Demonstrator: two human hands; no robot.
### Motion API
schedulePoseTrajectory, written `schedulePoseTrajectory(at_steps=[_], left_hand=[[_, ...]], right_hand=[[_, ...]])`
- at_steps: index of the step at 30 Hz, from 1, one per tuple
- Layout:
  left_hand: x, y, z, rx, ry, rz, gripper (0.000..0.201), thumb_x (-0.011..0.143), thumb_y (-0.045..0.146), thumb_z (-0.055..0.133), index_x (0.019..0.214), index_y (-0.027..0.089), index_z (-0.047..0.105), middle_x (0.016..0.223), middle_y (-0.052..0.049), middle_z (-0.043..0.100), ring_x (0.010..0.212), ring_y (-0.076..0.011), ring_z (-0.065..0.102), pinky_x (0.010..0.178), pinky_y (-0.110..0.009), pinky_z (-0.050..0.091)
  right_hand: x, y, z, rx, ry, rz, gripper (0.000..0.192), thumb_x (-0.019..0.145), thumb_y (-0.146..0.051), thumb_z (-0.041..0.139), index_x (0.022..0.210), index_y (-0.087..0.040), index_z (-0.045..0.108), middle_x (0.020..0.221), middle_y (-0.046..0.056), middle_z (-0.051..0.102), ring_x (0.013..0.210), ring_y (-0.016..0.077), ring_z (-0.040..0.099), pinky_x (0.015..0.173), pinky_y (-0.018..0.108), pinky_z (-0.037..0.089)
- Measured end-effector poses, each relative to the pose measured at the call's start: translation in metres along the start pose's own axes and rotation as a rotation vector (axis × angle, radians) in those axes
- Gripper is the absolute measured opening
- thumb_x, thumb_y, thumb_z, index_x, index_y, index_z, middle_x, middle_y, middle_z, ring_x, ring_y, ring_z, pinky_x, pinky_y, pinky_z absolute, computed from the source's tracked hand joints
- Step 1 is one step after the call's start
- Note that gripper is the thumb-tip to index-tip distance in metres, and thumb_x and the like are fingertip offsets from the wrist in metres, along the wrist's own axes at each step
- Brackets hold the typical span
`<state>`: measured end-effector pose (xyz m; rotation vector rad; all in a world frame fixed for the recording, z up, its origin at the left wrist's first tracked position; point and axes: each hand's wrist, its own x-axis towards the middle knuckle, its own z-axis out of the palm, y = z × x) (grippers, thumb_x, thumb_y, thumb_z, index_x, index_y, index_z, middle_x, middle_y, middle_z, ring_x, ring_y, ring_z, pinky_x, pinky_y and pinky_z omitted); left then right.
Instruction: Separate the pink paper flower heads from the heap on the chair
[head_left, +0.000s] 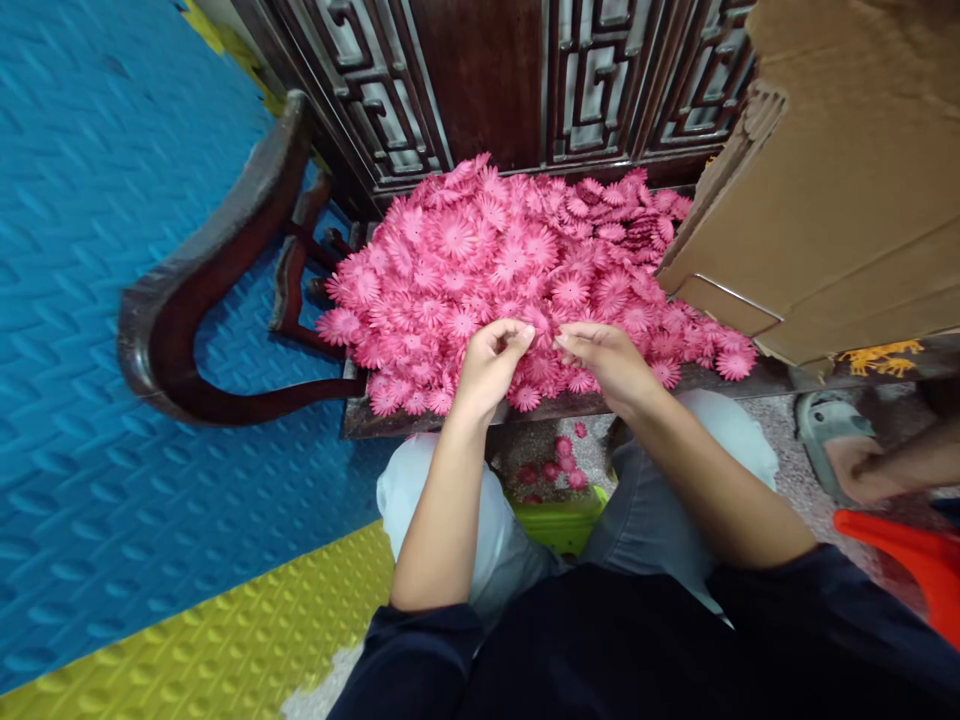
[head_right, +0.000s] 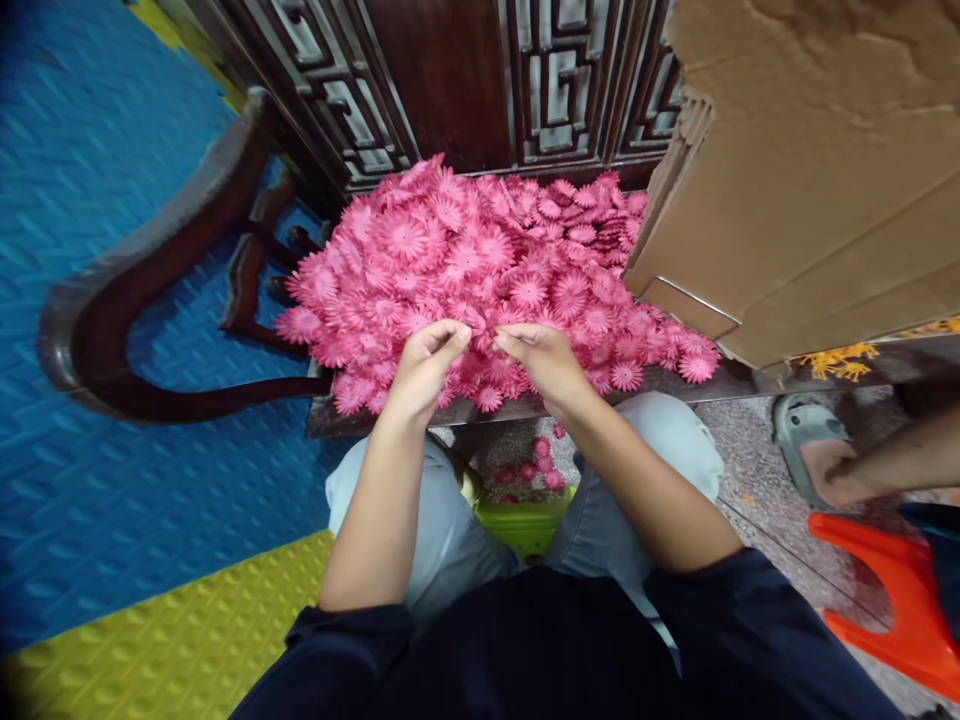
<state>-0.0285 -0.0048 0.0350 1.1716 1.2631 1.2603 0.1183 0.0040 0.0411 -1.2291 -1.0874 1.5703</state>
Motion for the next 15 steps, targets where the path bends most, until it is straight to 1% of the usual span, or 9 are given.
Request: schedulePoseTrajectory(at_steps=[3, 5, 10, 12, 15], left_hand=[[-0.0002, -0.0002, 0.0024, 0.001, -0.008, 0.007, 0.021, 0.066, 0.037, 0.068, 0.065, 0.017, 0.063, 0.063, 0.001, 0.06, 0.061, -0.0094, 0.05, 0.064, -0.023, 0.042], [0.0003, -0.0014, 0.0032, 0.007, 0.012, 0.01, 0.02, 0.065, 0.037, 0.069, 0.067, 0.017, 0.066, 0.066, 0.001, 0.063, 0.063, -0.0097, 0.052, 0.066, -0.024, 0.043], [0.0032, -0.0059, 0.0009, -0.027, 0.074, 0.0, 0.022, 0.06, 0.036, 0.074, 0.069, 0.017, 0.069, 0.072, -0.001, 0.067, 0.066, -0.0111, 0.057, 0.069, -0.026, 0.045], [0.0043, -0.007, -0.0001, -0.065, 0.061, -0.022, 0.024, 0.057, 0.037, 0.075, 0.069, 0.018, 0.069, 0.072, -0.001, 0.067, 0.068, -0.0116, 0.058, 0.071, -0.027, 0.046], [0.005, -0.0068, -0.0007, -0.111, 0.004, -0.068, 0.028, 0.055, 0.04, 0.076, 0.069, 0.017, 0.069, 0.07, -0.001, 0.067, 0.068, -0.0123, 0.059, 0.071, -0.028, 0.047]], right_hand=[[-0.0003, -0.0001, 0.0001, 0.036, 0.026, -0.005, 0.018, 0.058, -0.035, 0.069, 0.062, -0.018, 0.062, 0.061, -0.003, 0.057, 0.054, 0.0083, 0.044, 0.059, 0.025, 0.037], [-0.0004, -0.0003, 0.0003, 0.06, 0.033, -0.002, 0.015, 0.059, -0.032, 0.068, 0.062, -0.018, 0.062, 0.06, -0.004, 0.056, 0.054, 0.0076, 0.043, 0.059, 0.025, 0.036], [-0.0014, -0.0019, 0.0023, 0.013, -0.034, -0.007, 0.012, 0.062, -0.03, 0.065, 0.06, -0.019, 0.062, 0.06, -0.003, 0.057, 0.055, 0.0085, 0.045, 0.061, 0.025, 0.037], [-0.002, -0.0021, 0.0032, 0.012, -0.021, -0.027, 0.011, 0.063, -0.03, 0.065, 0.06, -0.019, 0.063, 0.057, -0.004, 0.056, 0.055, 0.0086, 0.045, 0.062, 0.026, 0.038], [-0.0024, -0.0018, 0.0037, 0.029, -0.003, -0.027, 0.011, 0.063, -0.03, 0.065, 0.061, -0.019, 0.064, 0.056, -0.004, 0.055, 0.054, 0.0083, 0.045, 0.063, 0.026, 0.039]])
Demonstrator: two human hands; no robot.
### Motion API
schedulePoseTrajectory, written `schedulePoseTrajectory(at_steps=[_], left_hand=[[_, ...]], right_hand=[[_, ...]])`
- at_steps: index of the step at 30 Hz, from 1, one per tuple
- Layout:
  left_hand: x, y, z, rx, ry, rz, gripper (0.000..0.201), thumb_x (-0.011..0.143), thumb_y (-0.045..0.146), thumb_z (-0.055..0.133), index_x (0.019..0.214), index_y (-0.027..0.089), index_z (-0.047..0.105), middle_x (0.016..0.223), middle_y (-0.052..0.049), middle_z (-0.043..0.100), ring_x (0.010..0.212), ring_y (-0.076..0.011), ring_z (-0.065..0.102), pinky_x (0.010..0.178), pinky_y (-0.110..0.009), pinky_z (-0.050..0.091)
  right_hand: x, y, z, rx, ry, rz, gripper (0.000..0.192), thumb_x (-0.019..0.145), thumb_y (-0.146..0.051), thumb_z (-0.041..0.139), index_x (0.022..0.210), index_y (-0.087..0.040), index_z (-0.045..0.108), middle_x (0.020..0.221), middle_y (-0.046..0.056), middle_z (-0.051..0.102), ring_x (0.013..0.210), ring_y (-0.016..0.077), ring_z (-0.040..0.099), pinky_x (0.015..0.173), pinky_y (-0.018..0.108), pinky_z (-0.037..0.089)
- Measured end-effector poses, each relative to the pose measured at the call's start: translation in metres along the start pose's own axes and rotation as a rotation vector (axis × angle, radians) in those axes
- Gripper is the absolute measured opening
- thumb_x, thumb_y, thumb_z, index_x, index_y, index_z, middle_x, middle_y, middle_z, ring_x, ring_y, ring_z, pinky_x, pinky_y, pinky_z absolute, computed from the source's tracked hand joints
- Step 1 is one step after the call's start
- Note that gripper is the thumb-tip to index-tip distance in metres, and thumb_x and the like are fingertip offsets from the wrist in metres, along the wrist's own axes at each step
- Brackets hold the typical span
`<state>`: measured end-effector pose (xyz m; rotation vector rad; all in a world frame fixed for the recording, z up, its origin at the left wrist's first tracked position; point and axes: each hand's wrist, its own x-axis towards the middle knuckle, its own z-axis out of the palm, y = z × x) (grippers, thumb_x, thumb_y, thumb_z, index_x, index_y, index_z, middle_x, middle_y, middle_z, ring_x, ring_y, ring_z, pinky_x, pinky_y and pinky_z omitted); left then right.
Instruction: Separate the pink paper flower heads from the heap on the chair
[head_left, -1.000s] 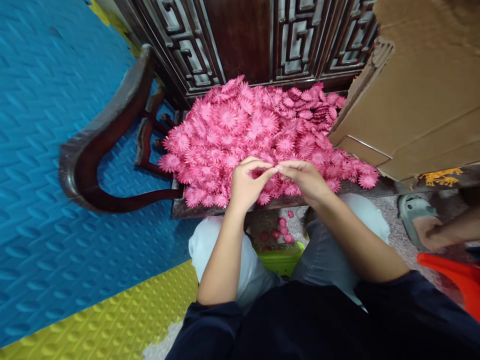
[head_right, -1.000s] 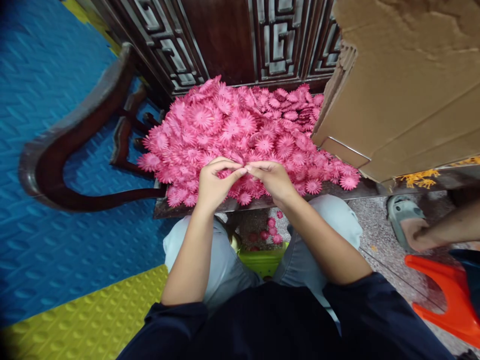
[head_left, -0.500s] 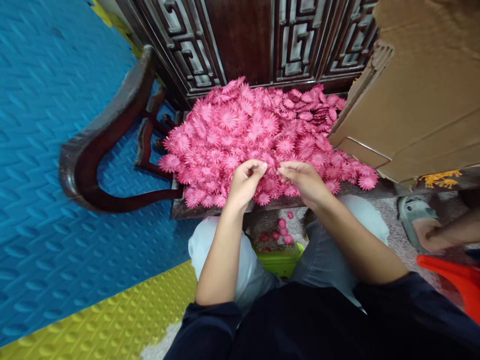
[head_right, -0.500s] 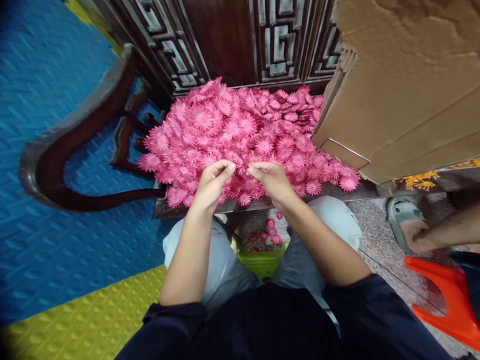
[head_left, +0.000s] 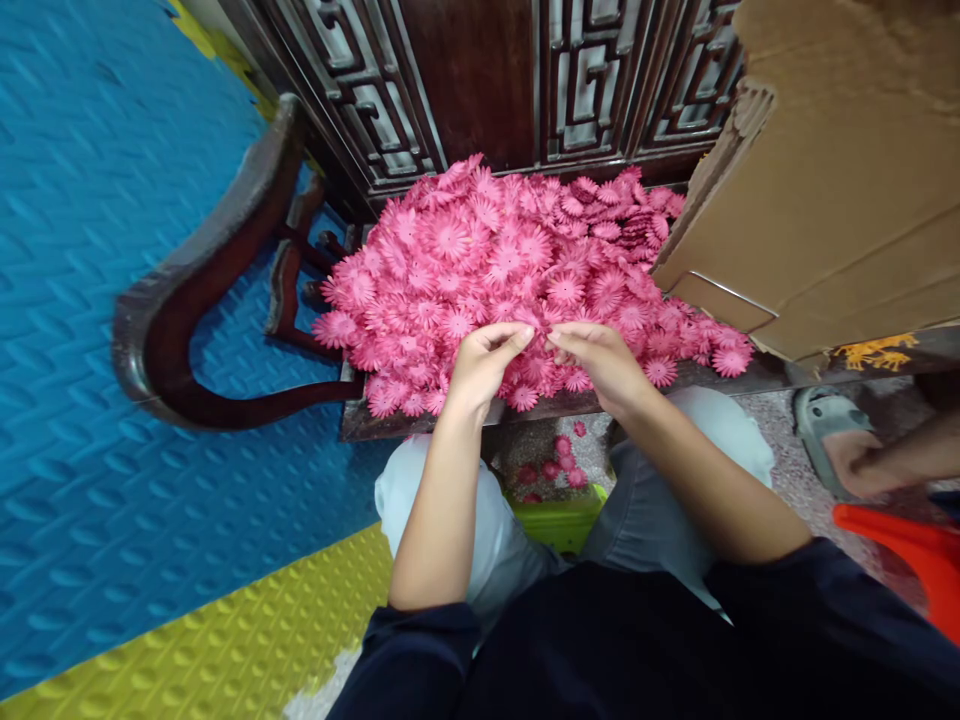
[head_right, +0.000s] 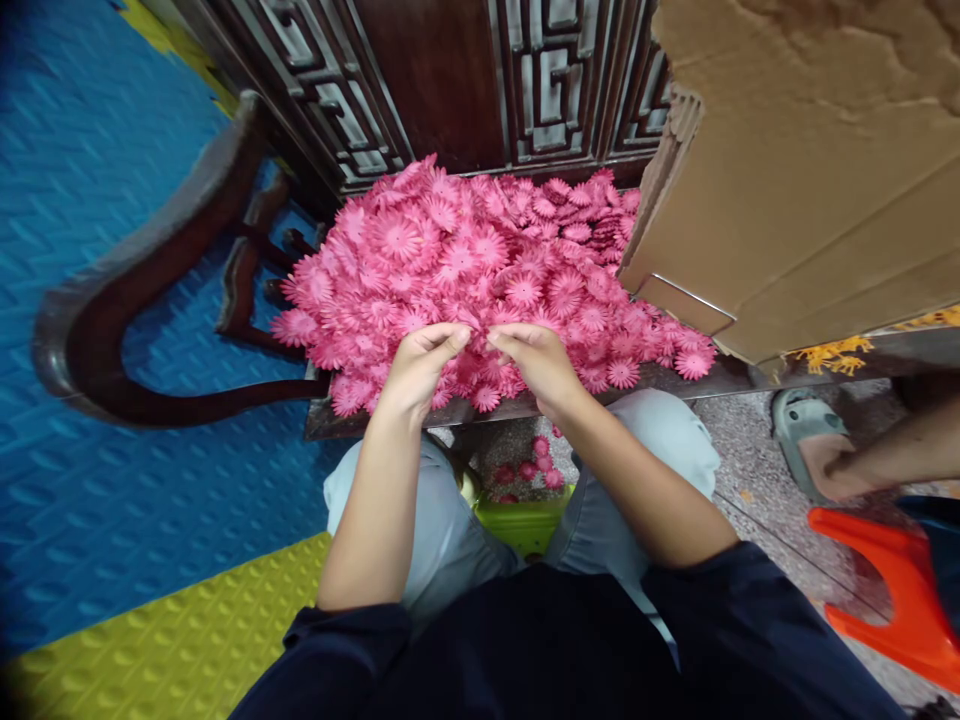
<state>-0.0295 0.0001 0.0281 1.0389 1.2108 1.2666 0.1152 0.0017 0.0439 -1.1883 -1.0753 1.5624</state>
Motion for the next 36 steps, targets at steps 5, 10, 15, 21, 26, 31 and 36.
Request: schedulePoseTrajectory(at_steps=[5, 10, 15, 21, 26, 31, 36], left_hand=[[-0.002, 0.003, 0.0, 0.021, -0.064, 0.002, 0.03, 0.06, 0.044, 0.072, 0.07, 0.017, 0.067, 0.07, -0.001, 0.065, 0.068, -0.0115, 0.057, 0.071, -0.026, 0.046], [-0.003, 0.003, 0.002, 0.198, -0.015, 0.108, 0.018, 0.072, 0.036, 0.064, 0.075, 0.017, 0.064, 0.077, -0.001, 0.065, 0.074, -0.0115, 0.058, 0.075, -0.024, 0.045], [-0.007, 0.004, 0.007, 0.341, 0.086, 0.274, 0.01, 0.077, 0.026, 0.059, 0.077, 0.017, 0.062, 0.08, -0.002, 0.067, 0.076, -0.0116, 0.061, 0.076, -0.024, 0.047], [-0.011, 0.007, 0.014, 0.342, 0.122, 0.363, 0.014, 0.074, 0.022, 0.062, 0.088, 0.017, 0.059, 0.08, -0.001, 0.068, 0.076, -0.0107, 0.064, 0.075, -0.024, 0.048], [-0.01, 0.008, 0.014, 0.299, 0.083, 0.326, 0.031, 0.07, 0.018, 0.066, 0.098, 0.019, 0.053, 0.075, 0.001, 0.067, 0.074, -0.0105, 0.064, 0.075, -0.024, 0.047], [-0.006, 0.003, 0.012, 0.17, 0.09, 0.239, 0.033, 0.068, 0.018, 0.068, 0.097, 0.019, 0.053, 0.071, 0.002, 0.065, 0.067, -0.0093, 0.061, 0.067, -0.023, 0.045], [-0.003, -0.002, 0.011, -0.023, 0.06, 0.108, 0.032, 0.065, 0.02, 0.071, 0.092, 0.02, 0.056, 0.067, 0.003, 0.065, 0.064, -0.0085, 0.059, 0.067, -0.022, 0.044]], right_hand=[[0.001, 0.001, -0.001, 0.037, 0.004, 0.026, 0.011, 0.061, -0.029, 0.067, 0.062, -0.018, 0.064, 0.062, -0.003, 0.06, 0.055, 0.0076, 0.046, 0.063, 0.025, 0.039], [0.003, 0.002, -0.001, 0.055, 0.036, 0.046, 0.009, 0.061, -0.027, 0.065, 0.062, -0.018, 0.064, 0.061, -0.002, 0.061, 0.054, 0.0076, 0.047, 0.062, 0.025, 0.039], [0.003, 0.0, 0.0, 0.058, 0.065, 0.061, 0.008, 0.063, -0.026, 0.064, 0.065, -0.018, 0.064, 0.064, -0.002, 0.062, 0.054, 0.0074, 0.047, 0.061, 0.025, 0.039], [0.002, -0.002, 0.001, 0.079, 0.048, 0.069, 0.008, 0.061, -0.025, 0.064, 0.063, -0.017, 0.063, 0.062, -0.004, 0.057, 0.055, 0.0071, 0.047, 0.059, 0.023, 0.037], [0.003, 0.001, 0.0, 0.085, 0.049, 0.075, 0.008, 0.061, -0.025, 0.063, 0.063, -0.017, 0.062, 0.061, -0.005, 0.055, 0.055, 0.0073, 0.047, 0.06, 0.023, 0.037], [0.003, 0.003, -0.001, 0.041, 0.018, 0.064, 0.009, 0.064, -0.027, 0.064, 0.065, -0.018, 0.063, 0.063, -0.004, 0.058, 0.056, 0.0079, 0.05, 0.059, 0.023, 0.037], [0.001, 0.002, 0.002, -0.001, -0.028, 0.043, 0.021, 0.069, -0.04, 0.062, 0.071, -0.019, 0.065, 0.067, -0.002, 0.061, 0.058, 0.0085, 0.052, 0.059, 0.024, 0.038]])
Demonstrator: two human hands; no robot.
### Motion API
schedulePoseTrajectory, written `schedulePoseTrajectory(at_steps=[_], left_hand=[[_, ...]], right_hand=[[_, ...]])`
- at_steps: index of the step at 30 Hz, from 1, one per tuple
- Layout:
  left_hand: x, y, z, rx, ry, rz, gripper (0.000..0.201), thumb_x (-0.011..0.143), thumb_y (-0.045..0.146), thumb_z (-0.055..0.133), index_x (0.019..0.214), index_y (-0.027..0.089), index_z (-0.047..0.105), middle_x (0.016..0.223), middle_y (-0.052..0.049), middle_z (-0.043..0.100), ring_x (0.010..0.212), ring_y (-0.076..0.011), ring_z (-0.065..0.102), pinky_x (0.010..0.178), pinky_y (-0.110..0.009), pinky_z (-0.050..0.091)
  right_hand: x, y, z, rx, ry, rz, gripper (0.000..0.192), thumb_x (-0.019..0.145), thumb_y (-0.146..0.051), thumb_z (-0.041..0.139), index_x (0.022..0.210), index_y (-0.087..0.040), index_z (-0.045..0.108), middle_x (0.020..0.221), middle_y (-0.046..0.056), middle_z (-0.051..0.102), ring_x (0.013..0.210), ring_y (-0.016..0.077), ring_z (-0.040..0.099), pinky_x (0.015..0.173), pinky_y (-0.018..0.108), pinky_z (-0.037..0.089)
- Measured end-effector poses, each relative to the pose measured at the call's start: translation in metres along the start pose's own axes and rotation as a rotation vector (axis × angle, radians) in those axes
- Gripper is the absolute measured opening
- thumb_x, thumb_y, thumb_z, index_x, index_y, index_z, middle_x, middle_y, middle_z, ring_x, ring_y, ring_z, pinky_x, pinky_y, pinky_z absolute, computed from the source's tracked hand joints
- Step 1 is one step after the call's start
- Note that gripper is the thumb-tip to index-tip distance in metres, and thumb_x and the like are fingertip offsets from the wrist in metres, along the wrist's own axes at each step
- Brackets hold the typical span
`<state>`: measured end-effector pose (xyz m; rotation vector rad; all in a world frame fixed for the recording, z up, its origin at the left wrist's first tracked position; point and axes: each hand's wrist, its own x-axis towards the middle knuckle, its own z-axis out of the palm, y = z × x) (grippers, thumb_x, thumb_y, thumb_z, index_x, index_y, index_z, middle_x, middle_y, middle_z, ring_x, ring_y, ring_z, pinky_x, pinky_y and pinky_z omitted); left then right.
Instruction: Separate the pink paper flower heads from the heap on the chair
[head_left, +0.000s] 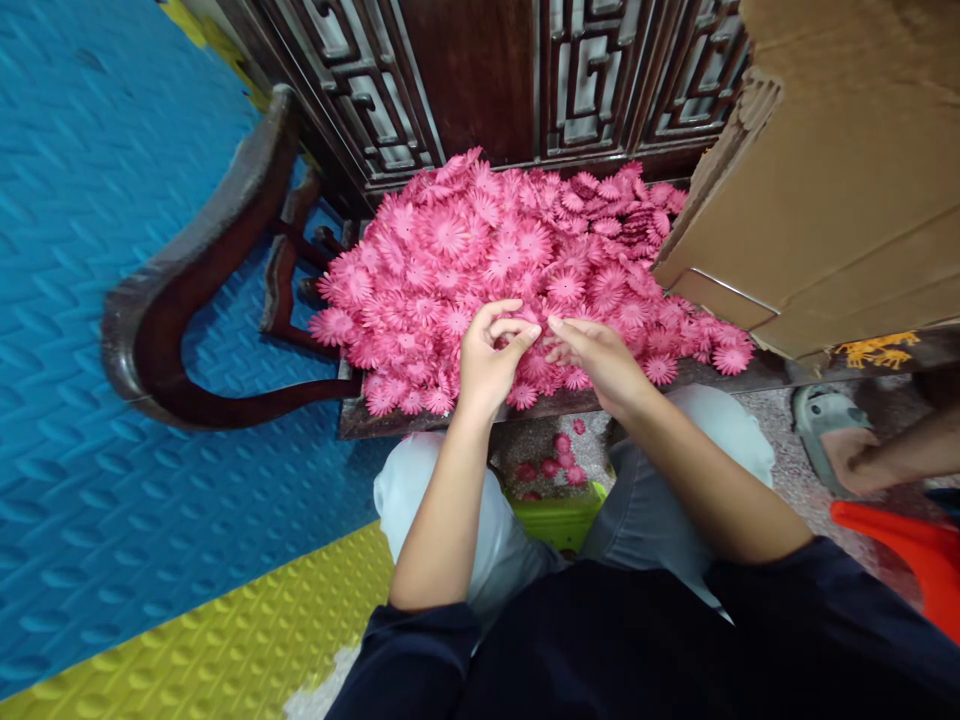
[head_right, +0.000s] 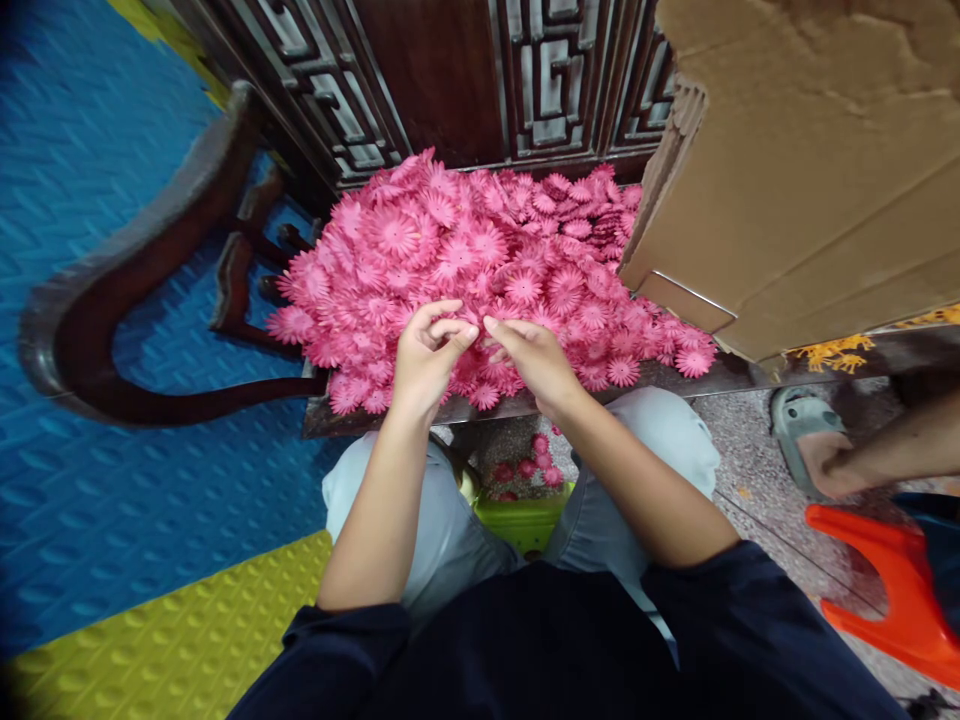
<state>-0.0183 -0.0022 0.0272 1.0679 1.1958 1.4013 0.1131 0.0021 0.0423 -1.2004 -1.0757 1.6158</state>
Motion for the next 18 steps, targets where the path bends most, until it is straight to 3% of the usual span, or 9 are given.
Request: schedulePoseTrajectory(at_steps=[9, 14, 18], left_hand=[[0.0003, -0.0027, 0.0047, -0.179, 0.037, -0.096, 0.028, 0.061, 0.025, 0.075, 0.085, 0.02, 0.06, 0.069, 0.003, 0.066, 0.067, -0.0082, 0.061, 0.072, -0.021, 0.047], [0.0007, -0.0002, 0.0027, -0.143, 0.051, -0.128, 0.026, 0.063, 0.03, 0.074, 0.083, 0.02, 0.061, 0.07, 0.002, 0.064, 0.065, -0.0082, 0.058, 0.065, -0.02, 0.047], [0.0005, -0.0014, 0.0037, -0.104, 0.036, -0.057, 0.023, 0.066, 0.029, 0.072, 0.084, 0.019, 0.06, 0.069, 0.002, 0.063, 0.063, -0.0067, 0.056, 0.066, -0.019, 0.046]], right_hand=[[-0.0021, -0.004, 0.0059, 0.034, 0.054, -0.013, 0.026, 0.052, -0.033, 0.076, 0.067, -0.019, 0.062, 0.067, -0.004, 0.059, 0.059, 0.0087, 0.052, 0.062, 0.025, 0.042], [-0.0005, -0.0024, 0.0043, -0.021, 0.071, -0.025, 0.016, 0.062, -0.031, 0.067, 0.061, -0.019, 0.058, 0.06, -0.005, 0.054, 0.057, 0.0084, 0.05, 0.063, 0.025, 0.04], [-0.0004, -0.0008, 0.0028, -0.077, 0.091, -0.041, 0.013, 0.068, -0.027, 0.059, 0.058, -0.019, 0.055, 0.057, -0.005, 0.052, 0.057, 0.0091, 0.05, 0.064, 0.025, 0.039]])
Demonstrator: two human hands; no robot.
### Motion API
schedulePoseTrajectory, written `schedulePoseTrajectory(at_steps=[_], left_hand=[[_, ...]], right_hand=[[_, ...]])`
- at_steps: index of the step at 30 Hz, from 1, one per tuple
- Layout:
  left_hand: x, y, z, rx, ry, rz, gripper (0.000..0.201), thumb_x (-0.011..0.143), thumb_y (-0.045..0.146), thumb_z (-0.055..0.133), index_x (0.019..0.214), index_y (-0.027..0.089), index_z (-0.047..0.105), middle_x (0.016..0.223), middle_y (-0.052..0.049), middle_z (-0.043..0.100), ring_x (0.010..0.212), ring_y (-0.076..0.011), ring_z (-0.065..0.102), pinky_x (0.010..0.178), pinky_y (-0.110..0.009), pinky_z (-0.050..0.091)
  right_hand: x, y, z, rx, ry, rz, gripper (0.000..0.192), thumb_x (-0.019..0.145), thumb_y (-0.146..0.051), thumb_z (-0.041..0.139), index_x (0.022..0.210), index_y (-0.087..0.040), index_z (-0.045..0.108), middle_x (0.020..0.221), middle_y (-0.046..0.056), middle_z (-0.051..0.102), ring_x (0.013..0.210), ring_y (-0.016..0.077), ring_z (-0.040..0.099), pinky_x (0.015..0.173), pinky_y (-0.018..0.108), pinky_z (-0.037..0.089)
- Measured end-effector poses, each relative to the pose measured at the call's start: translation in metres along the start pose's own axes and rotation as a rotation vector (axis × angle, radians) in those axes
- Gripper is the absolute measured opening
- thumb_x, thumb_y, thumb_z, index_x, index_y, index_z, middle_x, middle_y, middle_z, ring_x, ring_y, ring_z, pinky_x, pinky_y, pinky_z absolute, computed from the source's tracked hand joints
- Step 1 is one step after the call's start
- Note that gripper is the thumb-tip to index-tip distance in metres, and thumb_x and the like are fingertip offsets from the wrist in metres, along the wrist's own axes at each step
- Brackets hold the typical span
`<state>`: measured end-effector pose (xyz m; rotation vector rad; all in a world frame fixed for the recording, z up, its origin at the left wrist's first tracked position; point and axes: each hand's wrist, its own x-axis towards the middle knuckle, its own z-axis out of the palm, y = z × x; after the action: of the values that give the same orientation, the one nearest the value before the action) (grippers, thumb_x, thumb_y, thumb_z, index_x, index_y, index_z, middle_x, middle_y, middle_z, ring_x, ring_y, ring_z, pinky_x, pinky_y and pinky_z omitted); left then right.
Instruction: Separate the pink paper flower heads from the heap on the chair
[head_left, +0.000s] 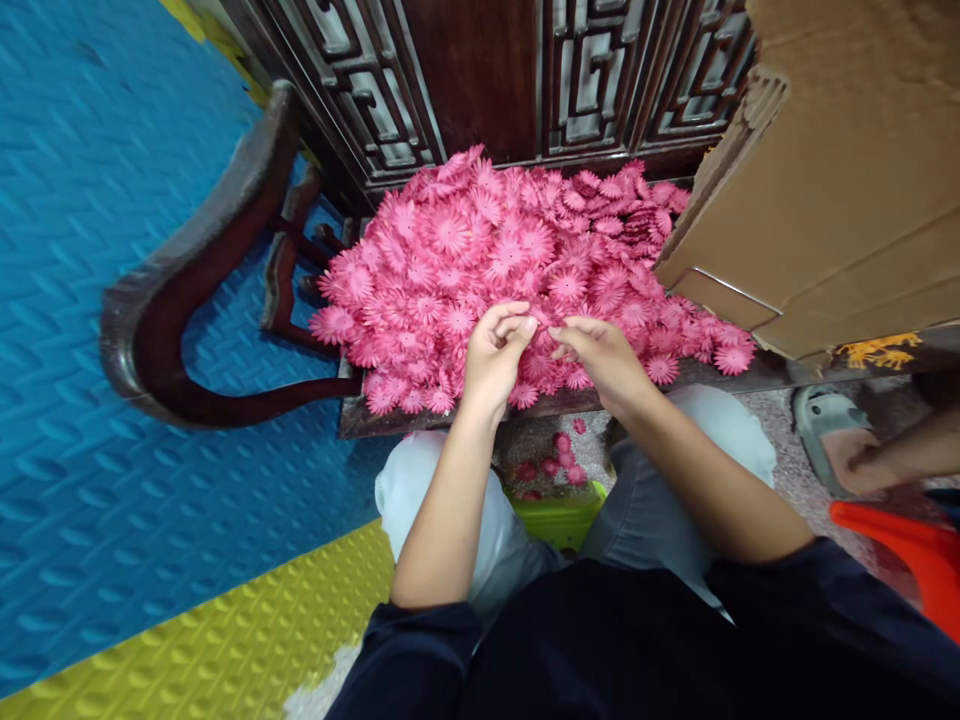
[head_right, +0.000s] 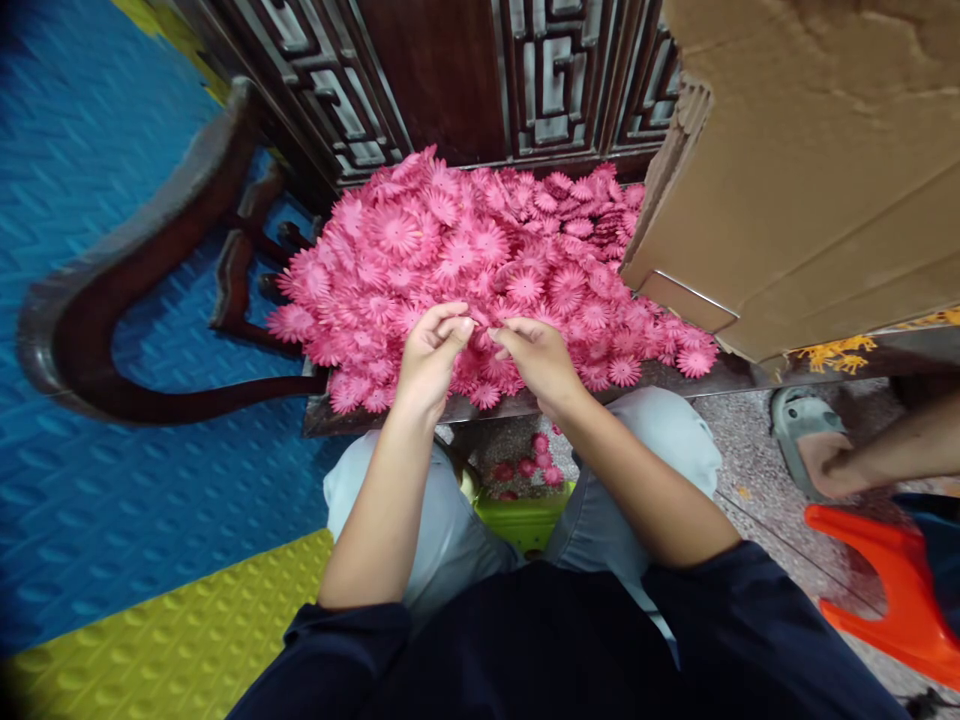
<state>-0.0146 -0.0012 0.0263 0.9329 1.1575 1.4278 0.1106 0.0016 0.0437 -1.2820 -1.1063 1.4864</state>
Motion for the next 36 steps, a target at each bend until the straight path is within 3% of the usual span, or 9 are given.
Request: schedulePoseTrajectory(at_steps=[7, 14, 19, 27, 36], left_hand=[[-0.004, 0.005, 0.001, 0.15, -0.068, 0.069, 0.026, 0.066, 0.026, 0.071, 0.088, 0.018, 0.059, 0.081, -0.002, 0.066, 0.071, -0.0091, 0.058, 0.069, -0.022, 0.045], [-0.01, 0.01, 0.0, 0.615, -0.103, 0.382, 0.009, 0.069, 0.021, 0.068, 0.077, 0.018, 0.066, 0.08, -0.002, 0.061, 0.075, -0.0122, 0.055, 0.069, -0.025, 0.044], [-0.01, 0.008, 0.001, 0.698, -0.104, 0.455, 0.009, 0.073, 0.024, 0.063, 0.08, 0.019, 0.066, 0.081, -0.002, 0.061, 0.078, -0.0139, 0.056, 0.074, -0.028, 0.045], [-0.01, 0.01, 0.002, 0.654, -0.059, 0.455, 0.005, 0.075, 0.02, 0.059, 0.072, 0.019, 0.064, 0.072, 0.0, 0.057, 0.067, -0.0114, 0.051, 0.065, -0.025, 0.042], [-0.007, 0.005, 0.0, 0.341, -0.003, 0.192, 0.01, 0.068, 0.023, 0.067, 0.064, 0.017, 0.06, 0.063, 0.003, 0.052, 0.059, -0.0078, 0.046, 0.06, -0.022, 0.038]], right_hand=[[0.002, 0.003, -0.002, -0.007, 0.03, 0.0, 0.014, 0.067, -0.028, 0.057, 0.058, -0.019, 0.054, 0.057, -0.005, 0.051, 0.056, 0.0093, 0.048, 0.061, 0.024, 0.036], [0.005, 0.007, -0.003, 0.07, 0.007, 0.021, 0.013, 0.066, -0.025, 0.054, 0.055, -0.018, 0.054, 0.054, -0.004, 0.05, 0.055, 0.0087, 0.045, 0.057, 0.023, 0.034], [0.004, 0.005, -0.003, 0.097, 0.005, 0.013, 0.013, 0.065, -0.022, 0.053, 0.052, -0.018, 0.051, 0.054, -0.005, 0.048, 0.054, 0.0078, 0.042, 0.056, 0.023, 0.032], [0.004, 0.004, -0.004, 0.034, 0.0, 0.015, 0.015, 0.066, -0.028, 0.056, 0.055, -0.019, 0.052, 0.053, -0.004, 0.049, 0.056, 0.0087, 0.044, 0.057, 0.023, 0.033], [0.002, 0.004, -0.003, 0.005, -0.063, 0.041, 0.013, 0.067, -0.032, 0.058, 0.062, -0.019, 0.057, 0.058, -0.004, 0.053, 0.058, 0.0096, 0.051, 0.059, 0.024, 0.035]])
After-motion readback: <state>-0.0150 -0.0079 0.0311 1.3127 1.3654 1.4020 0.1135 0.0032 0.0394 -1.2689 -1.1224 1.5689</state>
